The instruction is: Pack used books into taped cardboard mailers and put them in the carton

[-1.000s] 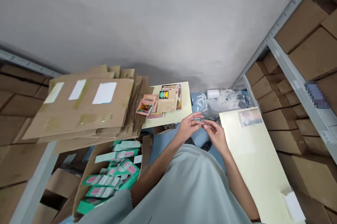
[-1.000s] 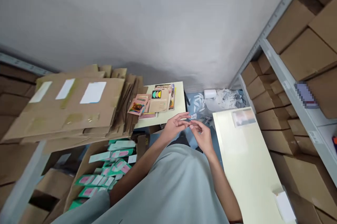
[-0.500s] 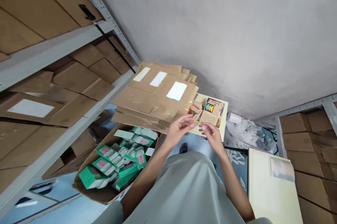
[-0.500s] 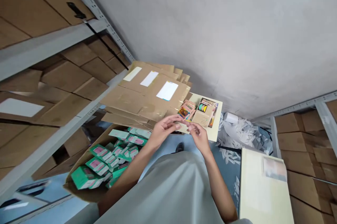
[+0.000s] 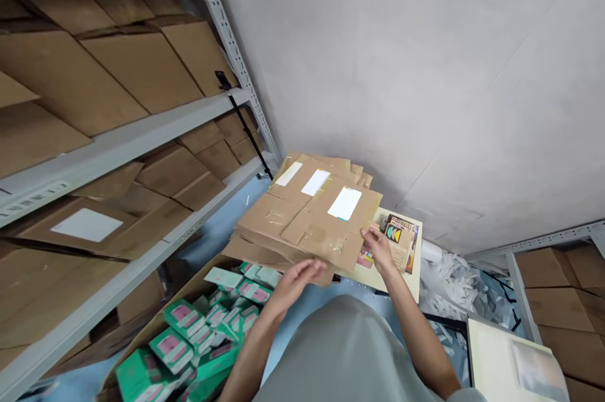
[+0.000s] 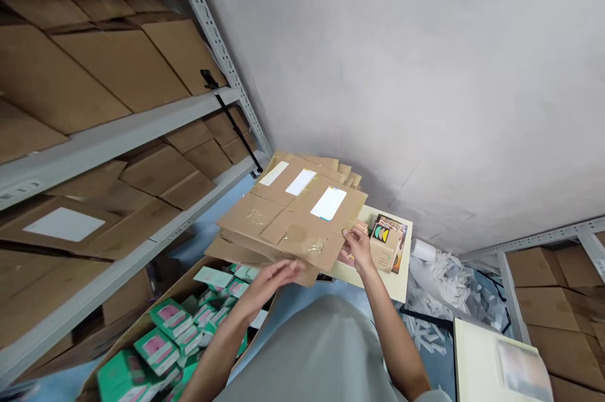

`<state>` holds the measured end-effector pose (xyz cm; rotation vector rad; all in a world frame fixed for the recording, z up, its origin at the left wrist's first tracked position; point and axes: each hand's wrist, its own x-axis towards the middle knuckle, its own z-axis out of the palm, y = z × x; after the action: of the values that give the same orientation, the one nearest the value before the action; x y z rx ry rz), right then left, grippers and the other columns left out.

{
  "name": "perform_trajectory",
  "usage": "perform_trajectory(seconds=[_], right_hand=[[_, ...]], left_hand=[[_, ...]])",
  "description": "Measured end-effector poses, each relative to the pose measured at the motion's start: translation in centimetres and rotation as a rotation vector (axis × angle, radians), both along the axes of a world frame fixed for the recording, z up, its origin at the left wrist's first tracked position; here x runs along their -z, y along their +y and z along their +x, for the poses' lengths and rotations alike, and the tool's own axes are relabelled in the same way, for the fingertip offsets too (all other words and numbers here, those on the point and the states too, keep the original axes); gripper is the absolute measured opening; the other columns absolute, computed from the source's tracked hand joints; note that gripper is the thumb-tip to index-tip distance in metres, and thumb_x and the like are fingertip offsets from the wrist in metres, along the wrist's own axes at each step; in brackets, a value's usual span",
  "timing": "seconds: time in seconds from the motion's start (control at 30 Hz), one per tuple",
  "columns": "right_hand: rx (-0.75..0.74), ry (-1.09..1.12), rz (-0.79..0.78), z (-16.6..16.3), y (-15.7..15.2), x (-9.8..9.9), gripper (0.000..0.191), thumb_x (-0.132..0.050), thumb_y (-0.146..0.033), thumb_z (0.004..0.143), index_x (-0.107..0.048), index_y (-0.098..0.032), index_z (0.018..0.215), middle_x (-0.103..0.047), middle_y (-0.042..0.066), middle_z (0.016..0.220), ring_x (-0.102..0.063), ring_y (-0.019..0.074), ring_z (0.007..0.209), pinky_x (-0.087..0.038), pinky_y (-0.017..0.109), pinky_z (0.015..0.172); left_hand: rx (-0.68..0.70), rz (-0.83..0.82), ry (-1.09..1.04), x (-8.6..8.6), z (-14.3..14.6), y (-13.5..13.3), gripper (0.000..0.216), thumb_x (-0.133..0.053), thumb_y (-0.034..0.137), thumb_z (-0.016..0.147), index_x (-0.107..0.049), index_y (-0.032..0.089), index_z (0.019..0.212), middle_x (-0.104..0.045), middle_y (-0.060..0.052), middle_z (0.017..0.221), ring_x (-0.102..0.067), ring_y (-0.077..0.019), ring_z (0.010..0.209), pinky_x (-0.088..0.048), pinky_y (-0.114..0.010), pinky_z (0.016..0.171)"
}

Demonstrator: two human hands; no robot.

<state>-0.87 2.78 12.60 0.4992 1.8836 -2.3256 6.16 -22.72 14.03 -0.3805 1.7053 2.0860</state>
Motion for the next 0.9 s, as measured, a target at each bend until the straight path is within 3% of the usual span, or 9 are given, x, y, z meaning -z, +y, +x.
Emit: perform_trajectory(seconds=[0.1, 0.27, 0.37, 0.5, 0.63, 0.73, 0.9], right_hand=[[0.022, 0.064, -0.032, 0.7, 0.0, -1.8, 0.057, -0.094, -0.070, 0.066, -0.072, -0.022, 0.086, -0.078, 0.004, 0.088, -0.072, 0.0206, 0.075, -0.060, 0.030, 0.065], [0.101, 0.129, -0.006, 4.1, 3.1, -4.8, 0.051, -0.090, -0.069, 0.078, -0.077, -0.025, 0.101, -0.080, 0.007, 0.097, -0.074, 0.0246, 0.083, -0.062, 0.033, 0.066], [0.158, 0.152, 0.055, 7.5, 6.6, -5.4, 0.048, -0.087, -0.068, 0.083, -0.078, -0.028, 0.107, -0.081, 0.006, 0.102, -0.076, 0.0266, 0.090, -0.064, 0.035, 0.071], [0.285, 0.108, 0.053, 13.5, 12.6, -3.9, 0.054, -0.090, -0.067, 0.080, -0.080, -0.027, 0.114, -0.082, 0.008, 0.105, -0.079, 0.0284, 0.097, -0.067, 0.040, 0.079], [0.690, 0.009, 0.047, 22.3, 19.6, -1.0, 0.071, -0.099, -0.067, 0.064, -0.079, -0.026, 0.118, -0.083, 0.014, 0.118, -0.080, 0.0341, 0.107, -0.067, 0.051, 0.089], [1.010, -0.012, 0.129, 30.9, 24.2, 0.2, 0.073, -0.100, -0.069, 0.060, -0.079, -0.024, 0.114, -0.082, 0.017, 0.124, -0.078, 0.0379, 0.116, -0.063, 0.059, 0.102], [1.316, -0.041, 0.240, 45.3, 28.4, -0.1, 0.068, -0.098, -0.065, 0.068, -0.080, -0.024, 0.120, -0.080, 0.017, 0.134, -0.073, 0.0364, 0.129, -0.057, 0.058, 0.115]], left_hand=[[0.105, 0.106, -0.110, 0.4, 0.7, 0.7, 0.055, -0.096, 0.067, 0.071, -0.083, 0.019, 0.094, -0.085, -0.017, 0.107, -0.082, -0.0360, 0.106, -0.066, -0.046, 0.099], [-0.222, 0.370, -0.081, 0.8, 0.3, 4.2, 0.051, -0.105, 0.054, 0.063, -0.070, 0.023, 0.084, -0.083, -0.009, 0.099, -0.082, -0.0309, 0.106, -0.063, -0.051, 0.110], [-0.197, 0.384, -0.061, 0.5, -1.0, 7.6, 0.047, -0.103, 0.050, 0.067, -0.074, 0.025, 0.094, -0.084, -0.008, 0.113, -0.081, -0.0291, 0.113, -0.064, -0.047, 0.109], [-0.002, 0.327, -0.012, -0.3, -2.5, 13.7, 0.054, -0.105, 0.051, 0.062, -0.077, 0.023, 0.100, -0.085, -0.010, 0.117, -0.079, -0.0332, 0.120, -0.062, -0.049, 0.111], [0.298, 0.223, 0.035, -1.2, -2.6, 21.3, 0.063, -0.105, 0.055, 0.060, -0.079, 0.018, 0.104, -0.085, -0.014, 0.115, -0.077, -0.0362, 0.125, -0.059, -0.052, 0.115], [0.520, 0.138, 0.095, -2.1, -1.2, 27.5, 0.063, -0.102, 0.060, 0.064, -0.079, 0.018, 0.106, -0.085, -0.014, 0.116, -0.076, -0.0356, 0.127, -0.057, -0.051, 0.117], [0.891, 0.046, 0.132, -2.4, 3.9, 38.3, 0.068, -0.097, 0.069, 0.066, -0.079, 0.020, 0.110, -0.085, -0.013, 0.119, -0.078, -0.0337, 0.122, -0.061, -0.048, 0.111]])
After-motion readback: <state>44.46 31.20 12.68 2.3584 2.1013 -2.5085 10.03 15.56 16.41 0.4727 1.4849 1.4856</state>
